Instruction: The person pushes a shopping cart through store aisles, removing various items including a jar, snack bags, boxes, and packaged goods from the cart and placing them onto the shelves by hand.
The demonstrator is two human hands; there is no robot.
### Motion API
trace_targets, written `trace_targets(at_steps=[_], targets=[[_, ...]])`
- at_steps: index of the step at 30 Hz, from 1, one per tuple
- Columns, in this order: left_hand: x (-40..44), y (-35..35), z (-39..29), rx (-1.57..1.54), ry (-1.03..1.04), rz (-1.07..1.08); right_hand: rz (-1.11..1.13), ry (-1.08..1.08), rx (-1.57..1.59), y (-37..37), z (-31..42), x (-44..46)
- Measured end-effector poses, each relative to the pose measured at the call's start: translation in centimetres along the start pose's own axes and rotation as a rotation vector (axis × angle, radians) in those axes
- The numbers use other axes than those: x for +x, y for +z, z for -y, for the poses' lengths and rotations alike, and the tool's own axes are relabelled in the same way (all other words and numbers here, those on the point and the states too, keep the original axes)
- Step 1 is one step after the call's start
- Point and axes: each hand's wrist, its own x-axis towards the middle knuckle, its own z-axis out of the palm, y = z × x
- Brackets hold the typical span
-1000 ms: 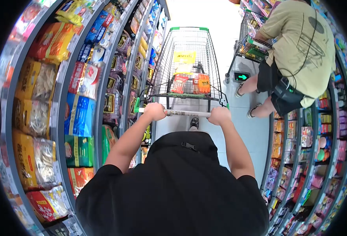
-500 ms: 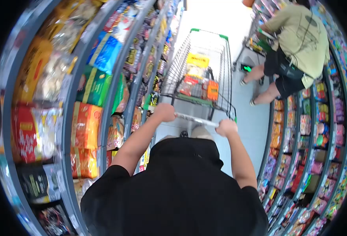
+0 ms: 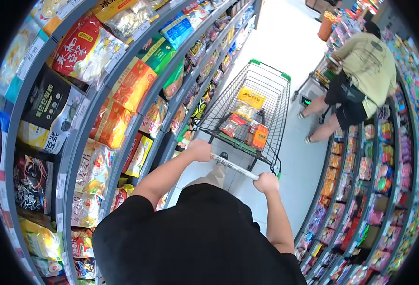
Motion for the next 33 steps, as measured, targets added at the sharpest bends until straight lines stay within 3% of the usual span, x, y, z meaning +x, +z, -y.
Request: trace_targets(at_steps=[7,21,33], targets=[[-9.4,7.0,-4.3,-0.009,-0.096,0.057,0.010,-0.021,-0.004,6.1,1.3,-10.2],[-30.2,20.0,-10.9,-0.039,-0.028,0.019,-0.062,0.024,-0.058,21.8,3.8,-29.7],[-48.7,31.7,-13.2,-0.064,0.022,-0.031,-0.054,0.049,-0.057,34.1,10.4,-46.9]])
